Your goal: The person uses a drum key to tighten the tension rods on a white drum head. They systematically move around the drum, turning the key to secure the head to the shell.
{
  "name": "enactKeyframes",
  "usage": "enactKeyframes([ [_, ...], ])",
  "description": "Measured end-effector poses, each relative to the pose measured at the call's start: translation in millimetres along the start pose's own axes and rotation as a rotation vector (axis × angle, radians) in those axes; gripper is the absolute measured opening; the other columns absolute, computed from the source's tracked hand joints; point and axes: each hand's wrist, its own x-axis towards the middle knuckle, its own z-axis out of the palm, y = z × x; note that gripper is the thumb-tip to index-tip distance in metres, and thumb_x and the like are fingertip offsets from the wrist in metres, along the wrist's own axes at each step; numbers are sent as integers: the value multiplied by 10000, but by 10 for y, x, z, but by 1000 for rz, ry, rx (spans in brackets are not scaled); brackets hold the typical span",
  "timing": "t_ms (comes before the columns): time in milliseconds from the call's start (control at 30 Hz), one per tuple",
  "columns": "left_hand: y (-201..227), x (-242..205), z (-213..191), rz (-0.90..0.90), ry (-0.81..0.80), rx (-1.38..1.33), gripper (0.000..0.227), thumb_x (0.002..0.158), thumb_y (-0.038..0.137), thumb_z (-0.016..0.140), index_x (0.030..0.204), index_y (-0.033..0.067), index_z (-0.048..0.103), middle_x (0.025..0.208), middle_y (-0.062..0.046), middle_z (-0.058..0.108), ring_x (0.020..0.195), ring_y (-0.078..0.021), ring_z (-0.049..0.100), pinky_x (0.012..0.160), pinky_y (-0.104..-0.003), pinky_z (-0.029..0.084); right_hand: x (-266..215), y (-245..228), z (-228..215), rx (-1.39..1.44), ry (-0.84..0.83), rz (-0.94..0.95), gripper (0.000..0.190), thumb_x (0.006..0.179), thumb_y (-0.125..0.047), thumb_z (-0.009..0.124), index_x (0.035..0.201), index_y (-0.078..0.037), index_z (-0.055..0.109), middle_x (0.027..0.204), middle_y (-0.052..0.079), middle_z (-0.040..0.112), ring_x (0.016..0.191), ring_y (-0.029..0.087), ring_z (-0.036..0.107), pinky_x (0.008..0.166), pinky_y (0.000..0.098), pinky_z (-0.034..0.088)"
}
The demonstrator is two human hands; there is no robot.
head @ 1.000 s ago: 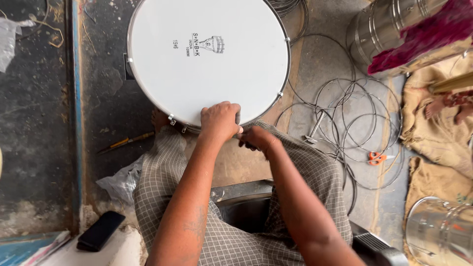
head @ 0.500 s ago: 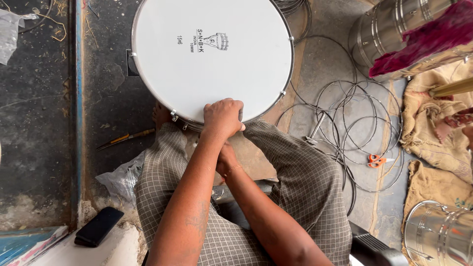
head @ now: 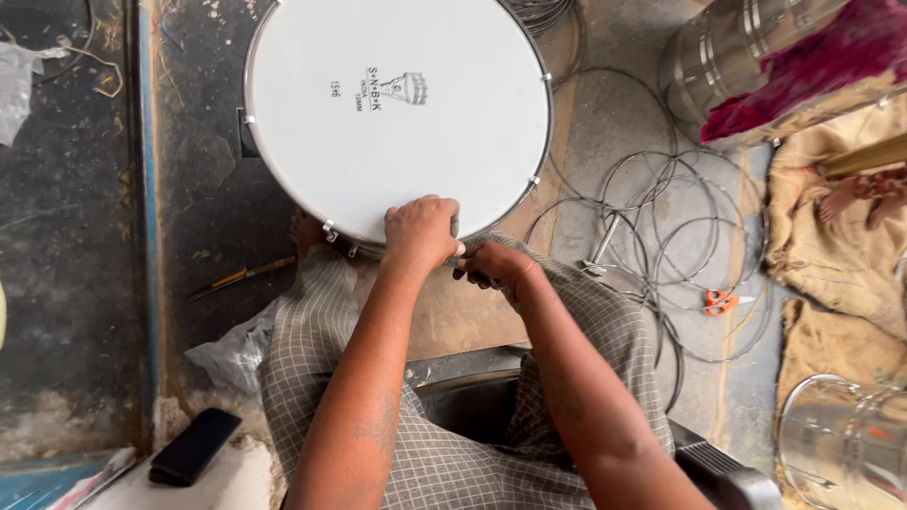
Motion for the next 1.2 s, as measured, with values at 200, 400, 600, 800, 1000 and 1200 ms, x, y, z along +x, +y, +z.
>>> enactKeyframes([
  [200,-8,48,41,1,-16,25,340,715,333,909,918,154,703,1012,-20,715,1036,-237,681,901,-481,463,-128,410,553,455,82,20,244,1034,-213,522,1188,-97,671,913,67,735,809,187,650,693,342,525],
  [400,-19,25,23,1,7,-15,298,711,293,908,892,154,717,1036,-16,722,1057,-250,677,924,-481,462,-46,124,1264,987,-89,3,179,1003,-121,540,1177,-77,541,1124,100,719,968,234,729,799,404,626],
  [600,-19,15,25,-3,-5,-17,306,716,305,905,896,150,713,1018,-26,730,1060,-248,682,929,-478,466,247,-186,1552,1014,128,-413,238,1064,-185,567,1234,-22,595,1053,118,663,858,195,623,673,378,544],
  [800,-31,43,39,20,-5,-12,304,702,296,907,877,150,706,984,-26,712,1030,-236,680,914,-481,461,80,103,1095,854,104,-169,310,983,-304,615,1174,-68,678,775,28,558,578,124,455,471,308,368],
  [1000,-14,0,15,33,21,-3,321,700,304,910,894,154,703,1001,-34,713,1034,-246,671,908,-481,460,397,82,-202,-41,-146,65,382,954,-399,692,1038,-39,790,665,18,504,588,158,403,500,361,310],
  [1200,-25,28,21,26,13,0,326,697,304,916,900,154,709,1024,-29,712,1050,-249,671,896,-475,468,134,387,227,-139,71,30,291,990,-272,564,1235,-156,670,903,110,710,757,218,624,667,421,553],
])
